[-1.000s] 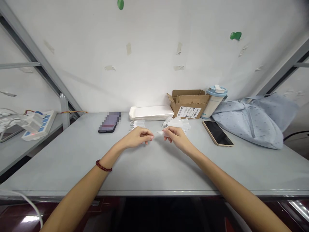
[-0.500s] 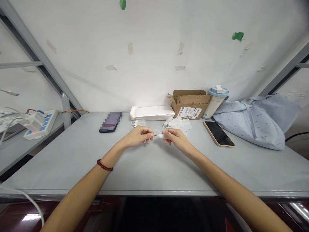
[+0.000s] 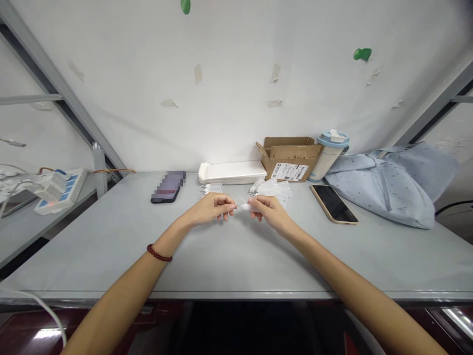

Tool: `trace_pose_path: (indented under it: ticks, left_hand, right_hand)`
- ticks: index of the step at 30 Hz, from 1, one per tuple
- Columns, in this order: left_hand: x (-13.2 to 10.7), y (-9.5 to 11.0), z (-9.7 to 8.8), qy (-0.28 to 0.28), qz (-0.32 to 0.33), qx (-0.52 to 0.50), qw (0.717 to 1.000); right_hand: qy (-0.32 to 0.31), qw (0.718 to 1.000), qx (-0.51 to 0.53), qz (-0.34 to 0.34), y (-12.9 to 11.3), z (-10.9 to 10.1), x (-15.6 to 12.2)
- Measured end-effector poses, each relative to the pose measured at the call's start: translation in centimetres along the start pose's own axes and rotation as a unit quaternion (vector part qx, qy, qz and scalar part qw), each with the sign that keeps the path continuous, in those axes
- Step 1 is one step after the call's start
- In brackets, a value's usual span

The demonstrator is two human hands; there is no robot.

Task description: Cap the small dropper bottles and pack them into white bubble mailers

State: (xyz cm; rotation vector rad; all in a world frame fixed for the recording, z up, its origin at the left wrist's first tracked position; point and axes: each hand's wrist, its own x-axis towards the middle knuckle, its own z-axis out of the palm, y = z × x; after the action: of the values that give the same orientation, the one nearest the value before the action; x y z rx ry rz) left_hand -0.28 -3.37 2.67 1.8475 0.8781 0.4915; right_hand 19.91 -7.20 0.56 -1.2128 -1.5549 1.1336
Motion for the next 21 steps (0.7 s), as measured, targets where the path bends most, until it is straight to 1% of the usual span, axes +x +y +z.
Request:
trace_pose_path:
  ticks: [8,15,21]
  left_hand:
    - [0.1,-0.1,0.1,0.001,0.002,-0.002,1.0]
    - [-0.1,0.2,0.6,0.006,-0.007,0.005,1.0]
    - [-0.1,-0.2,0.8,0.002,0.001,0.017,1.0]
  right_hand:
    - [-0.009,1.0,-0.017,-0.009,0.2,0.1,0.0]
    - [-0.012,0.998,-0.053,-0.016,0.5,0.4,0.0]
    - [-0.018,0.998,-0.058,-0.022,1.0,0.6,-0.1]
